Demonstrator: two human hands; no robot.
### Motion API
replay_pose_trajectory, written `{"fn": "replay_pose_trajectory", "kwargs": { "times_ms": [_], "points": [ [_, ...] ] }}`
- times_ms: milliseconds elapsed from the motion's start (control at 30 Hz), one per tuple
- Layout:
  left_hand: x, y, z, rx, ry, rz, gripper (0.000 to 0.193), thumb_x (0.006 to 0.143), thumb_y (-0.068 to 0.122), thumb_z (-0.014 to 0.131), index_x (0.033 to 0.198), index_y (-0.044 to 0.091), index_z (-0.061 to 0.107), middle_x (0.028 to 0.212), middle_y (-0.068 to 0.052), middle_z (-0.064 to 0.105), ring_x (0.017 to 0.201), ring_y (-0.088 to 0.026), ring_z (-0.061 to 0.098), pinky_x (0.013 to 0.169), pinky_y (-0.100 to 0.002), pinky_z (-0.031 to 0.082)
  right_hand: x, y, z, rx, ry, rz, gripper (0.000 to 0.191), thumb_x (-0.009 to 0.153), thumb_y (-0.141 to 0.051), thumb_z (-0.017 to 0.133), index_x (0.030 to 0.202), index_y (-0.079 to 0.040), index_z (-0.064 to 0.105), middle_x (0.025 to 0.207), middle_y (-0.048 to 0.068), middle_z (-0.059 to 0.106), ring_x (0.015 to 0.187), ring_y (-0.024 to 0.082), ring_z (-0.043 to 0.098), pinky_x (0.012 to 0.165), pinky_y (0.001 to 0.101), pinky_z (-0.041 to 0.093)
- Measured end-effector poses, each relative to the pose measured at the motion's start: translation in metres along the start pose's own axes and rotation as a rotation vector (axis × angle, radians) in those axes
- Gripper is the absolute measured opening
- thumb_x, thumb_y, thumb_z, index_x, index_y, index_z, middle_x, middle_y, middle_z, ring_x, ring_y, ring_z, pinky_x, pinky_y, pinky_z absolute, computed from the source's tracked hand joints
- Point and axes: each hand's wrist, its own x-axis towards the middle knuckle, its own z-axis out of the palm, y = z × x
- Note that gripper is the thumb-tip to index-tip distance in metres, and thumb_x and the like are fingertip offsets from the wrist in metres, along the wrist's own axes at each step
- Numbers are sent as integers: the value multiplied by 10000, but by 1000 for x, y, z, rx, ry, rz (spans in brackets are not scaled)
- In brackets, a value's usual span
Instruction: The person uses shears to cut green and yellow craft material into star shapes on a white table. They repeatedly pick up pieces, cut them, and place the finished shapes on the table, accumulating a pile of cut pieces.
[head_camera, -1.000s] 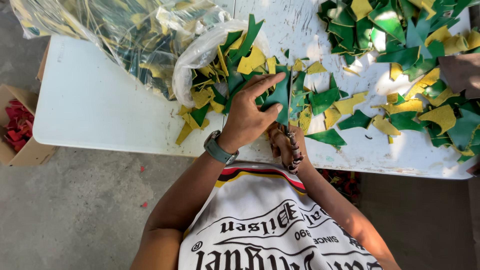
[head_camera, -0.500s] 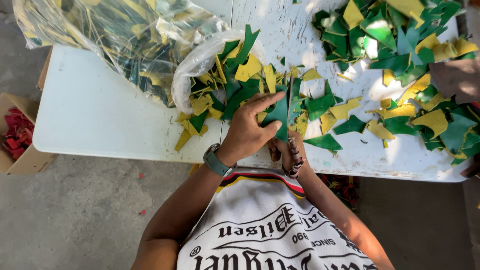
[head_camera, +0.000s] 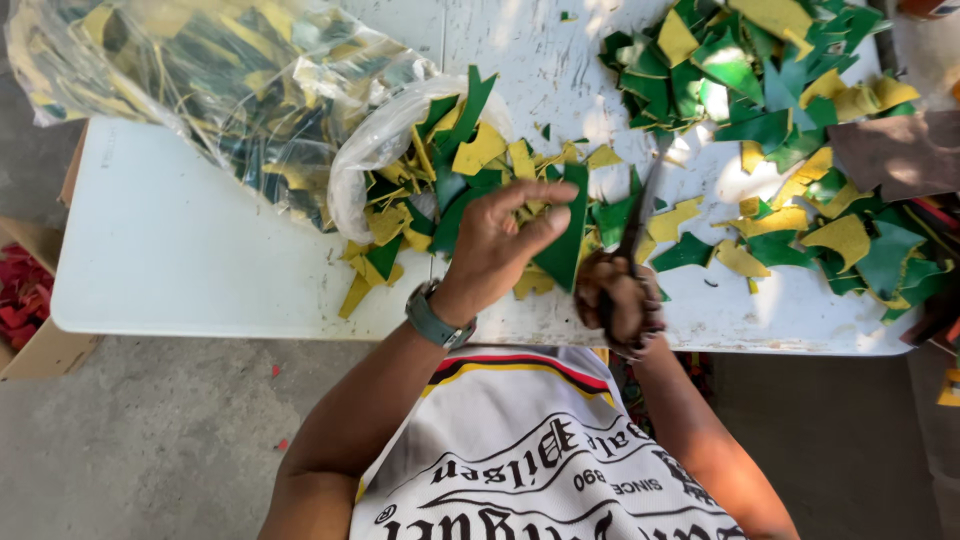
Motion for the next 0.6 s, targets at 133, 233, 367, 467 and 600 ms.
{"fn": "replay_pose_trajectory", "kwargs": {
  "times_ms": [133,233,367,467,600],
  "points": [
    [79,-12,25,-110,-86,209,512,1119,497,537,1441,107,617,1465,-118,617,1377,-226,570,1161,-405,504,-19,-31,-41,-141,196,-92,284,977,-240,546,763,-54,534,620,86,511,410,182,475,394,325,408],
    [157,-30,60,-263,-188,115,686,1076,568,493,1603,147,367,1642,-190,355,1553,-328,393,1199,-591,456,-27,-36,-60,-172,258,-147,326,995,-264,510,759,-40,537,631,95,528,416,185,489,400,315,415],
    [175,-67,56,-182,-158,-33,801,1009,621,462,1623,186,188,1663,-204,221,1500,-355,343,1111,-611,480,-30,-24,-77,-119,311,-160,295,993,-279,509,834,-35,559,710,86,545,451,181,494,414,310,416],
    [134,-79,1,-89,-127,-35,717,1058,599,449,1598,132,377,1477,-212,559,1391,-311,589,1068,-489,621,-27,-17,-91,-115,289,-169,275,993,-279,534,872,-34,567,731,90,555,470,194,501,420,318,420],
    [42,-58,-102,-8,112,17,552,1095,474,487,1360,14,635,1289,-138,688,1175,-208,696,952,-390,658,-25,-13,-113,-55,243,-82,260,1003,-285,594,944,-32,597,748,69,543,509,198,498,440,319,417]
  ]
}}
